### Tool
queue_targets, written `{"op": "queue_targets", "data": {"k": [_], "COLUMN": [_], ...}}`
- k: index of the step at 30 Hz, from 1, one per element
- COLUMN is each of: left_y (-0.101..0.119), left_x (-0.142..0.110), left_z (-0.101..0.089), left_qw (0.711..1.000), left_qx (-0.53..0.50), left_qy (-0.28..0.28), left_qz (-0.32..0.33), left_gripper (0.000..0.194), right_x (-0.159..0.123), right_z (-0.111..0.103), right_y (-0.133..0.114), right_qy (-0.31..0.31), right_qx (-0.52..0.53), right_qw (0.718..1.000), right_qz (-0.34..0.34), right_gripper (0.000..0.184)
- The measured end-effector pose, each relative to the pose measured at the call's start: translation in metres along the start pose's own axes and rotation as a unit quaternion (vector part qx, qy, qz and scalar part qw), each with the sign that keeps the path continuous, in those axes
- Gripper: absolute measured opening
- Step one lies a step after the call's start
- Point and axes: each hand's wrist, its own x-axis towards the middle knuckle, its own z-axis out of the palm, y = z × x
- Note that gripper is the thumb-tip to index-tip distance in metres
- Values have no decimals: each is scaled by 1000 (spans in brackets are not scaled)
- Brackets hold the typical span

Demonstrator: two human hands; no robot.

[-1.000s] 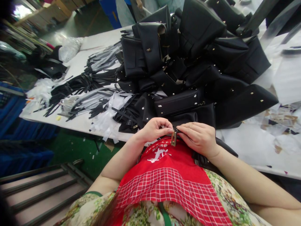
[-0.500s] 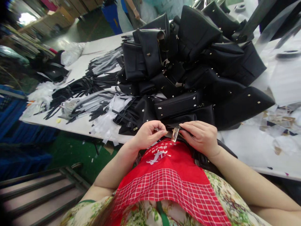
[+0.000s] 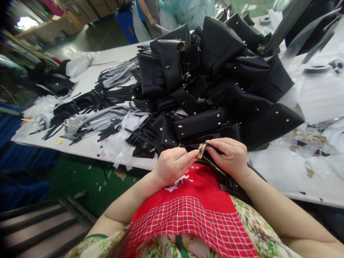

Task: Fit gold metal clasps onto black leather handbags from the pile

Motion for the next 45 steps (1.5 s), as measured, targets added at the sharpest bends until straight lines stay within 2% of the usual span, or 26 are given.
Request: {"op": "queue_targets", "data": {"k": [4, 9, 12, 15, 17, 20, 22, 24, 27, 30, 32, 35, 37, 39, 41, 43, 45], "left_y": [0, 3, 6, 9, 10, 10, 9, 7, 4, 2, 1, 1, 2, 4, 5, 6, 5], "left_x": [0, -2, -3, -2, -1, 3, 8, 15, 26, 36, 40, 43, 43, 42, 42, 43, 46], "left_z": [4, 7, 10, 13, 15, 18, 18, 19, 20, 22, 24, 23, 20, 16, 13, 12, 12], "left_qw": [998, 996, 993, 992, 993, 997, 998, 987, 950, 903, 848, 748, 716, 725, 766, 817, 855], "left_qx": [34, 60, 62, 60, 54, 15, -59, -158, -269, -357, -432, -515, -523, -505, -468, -425, -396], "left_qy": [28, 13, 20, 22, 19, 9, 9, 21, 34, -12, -74, -156, -190, -213, -216, -191, -164], "left_qz": [33, 71, 97, 108, 101, 72, 34, -35, -153, -240, -297, -388, -422, -417, -384, -338, -293], "left_gripper": [22, 24, 23, 23, 23, 22, 22, 21, 14, 14, 18, 27, 31, 32, 29, 23, 18], "right_x": [2, 6, 6, 6, 5, 3, -1, -6, -14, -22, -27, -35, -37, -36, -35, -34, -34], "right_z": [-2, -7, -9, -9, -8, -5, -4, -5, -9, -15, -19, -26, -28, -30, -29, -28, -27], "right_y": [-6, -19, -23, -24, -21, -12, -5, 1, 6, 8, 7, 5, 3, 2, 3, 4, 6], "right_qy": [-7, -24, -26, -54, -63, -38, -15, -3, 11, 32, 41, 38, 32, 30, 31, 30, 33], "right_qx": [-21, -109, -170, -208, -198, -143, -110, -92, -76, -67, -72, -86, -85, -81, -80, -80, -79], "right_qw": [1000, 992, 982, 974, 976, 988, 993, 995, 995, 995, 994, 991, 990, 990, 989, 989, 988], "right_qz": [-14, -59, -72, -69, -62, -38, -33, -41, -59, -67, -75, -97, -106, -114, -119, -124, -127], "right_gripper": [13, 28, 26, 23, 19, 13, 11, 12, 16, 23, 29, 35, 38, 39, 37, 33, 31]}}
